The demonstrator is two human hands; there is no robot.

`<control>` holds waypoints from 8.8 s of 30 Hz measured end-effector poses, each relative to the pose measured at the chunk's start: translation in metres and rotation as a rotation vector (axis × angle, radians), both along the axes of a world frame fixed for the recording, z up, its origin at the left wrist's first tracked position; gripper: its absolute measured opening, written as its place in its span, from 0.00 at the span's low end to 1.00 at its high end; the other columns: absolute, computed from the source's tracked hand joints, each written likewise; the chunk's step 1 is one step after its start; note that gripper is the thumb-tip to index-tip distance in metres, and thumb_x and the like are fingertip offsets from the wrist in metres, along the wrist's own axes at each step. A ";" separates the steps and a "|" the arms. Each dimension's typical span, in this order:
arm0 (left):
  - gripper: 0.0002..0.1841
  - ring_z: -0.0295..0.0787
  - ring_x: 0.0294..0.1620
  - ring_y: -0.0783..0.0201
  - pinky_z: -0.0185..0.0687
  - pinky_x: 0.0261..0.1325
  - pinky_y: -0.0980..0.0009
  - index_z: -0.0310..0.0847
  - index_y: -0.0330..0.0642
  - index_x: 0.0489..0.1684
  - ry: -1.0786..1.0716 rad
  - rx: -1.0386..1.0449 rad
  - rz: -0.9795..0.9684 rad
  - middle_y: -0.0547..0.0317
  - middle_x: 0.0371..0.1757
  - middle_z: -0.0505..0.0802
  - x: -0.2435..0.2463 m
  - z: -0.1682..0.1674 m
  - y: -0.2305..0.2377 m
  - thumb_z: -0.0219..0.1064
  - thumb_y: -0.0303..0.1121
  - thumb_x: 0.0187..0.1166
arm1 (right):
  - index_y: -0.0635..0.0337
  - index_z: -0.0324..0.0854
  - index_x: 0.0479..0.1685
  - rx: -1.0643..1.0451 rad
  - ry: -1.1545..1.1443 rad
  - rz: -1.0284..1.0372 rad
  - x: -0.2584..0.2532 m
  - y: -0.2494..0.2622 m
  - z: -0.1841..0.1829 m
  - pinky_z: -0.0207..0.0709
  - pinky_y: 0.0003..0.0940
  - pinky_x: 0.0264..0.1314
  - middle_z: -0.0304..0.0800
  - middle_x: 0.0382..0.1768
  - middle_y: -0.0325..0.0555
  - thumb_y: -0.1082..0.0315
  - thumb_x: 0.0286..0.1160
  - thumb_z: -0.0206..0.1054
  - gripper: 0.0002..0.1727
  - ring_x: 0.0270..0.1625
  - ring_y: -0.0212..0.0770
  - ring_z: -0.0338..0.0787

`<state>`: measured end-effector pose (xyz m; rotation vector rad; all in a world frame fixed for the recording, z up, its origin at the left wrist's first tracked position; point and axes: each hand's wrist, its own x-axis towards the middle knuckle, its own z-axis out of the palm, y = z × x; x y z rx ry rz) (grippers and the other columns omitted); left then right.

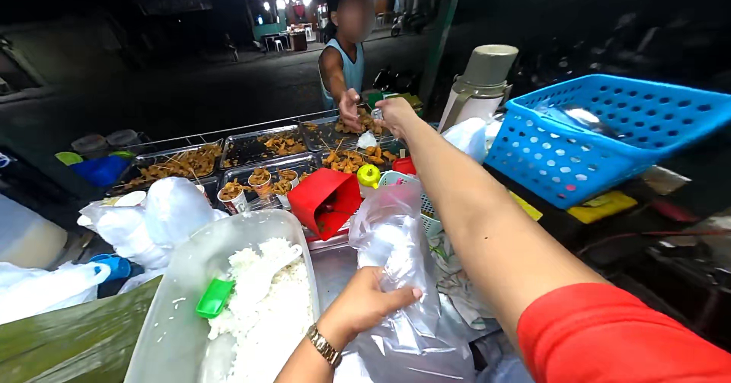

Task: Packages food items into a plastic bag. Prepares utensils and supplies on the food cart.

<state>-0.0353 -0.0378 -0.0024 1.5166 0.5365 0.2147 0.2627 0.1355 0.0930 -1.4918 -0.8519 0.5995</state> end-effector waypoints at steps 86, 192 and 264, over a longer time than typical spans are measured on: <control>0.27 0.82 0.66 0.73 0.78 0.69 0.71 0.59 0.43 0.91 -0.062 0.404 0.385 0.55 0.75 0.83 0.007 0.010 -0.003 0.46 0.29 0.91 | 0.65 0.84 0.72 -0.035 -0.481 0.334 -0.096 -0.235 -0.060 0.74 0.50 0.68 0.83 0.63 0.64 0.75 0.85 0.50 0.23 0.66 0.54 0.82; 0.23 0.90 0.54 0.76 0.88 0.58 0.76 0.87 0.46 0.62 -0.472 0.242 0.253 0.70 0.55 0.95 -0.004 0.007 0.003 0.61 0.54 0.85 | 0.67 0.88 0.56 0.431 -0.254 0.156 -0.143 -0.283 -0.113 0.82 0.30 0.53 0.91 0.50 0.45 0.58 0.79 0.67 0.20 0.50 0.31 0.87; 0.16 0.82 0.34 0.64 0.81 0.40 0.67 0.75 0.29 0.64 0.281 0.256 0.526 0.48 0.41 0.86 0.035 -0.028 0.017 0.65 0.23 0.81 | 0.62 0.88 0.61 -0.358 -0.239 0.306 -0.094 -0.219 -0.140 0.80 0.57 0.57 0.91 0.50 0.62 0.69 0.91 0.53 0.17 0.51 0.54 0.90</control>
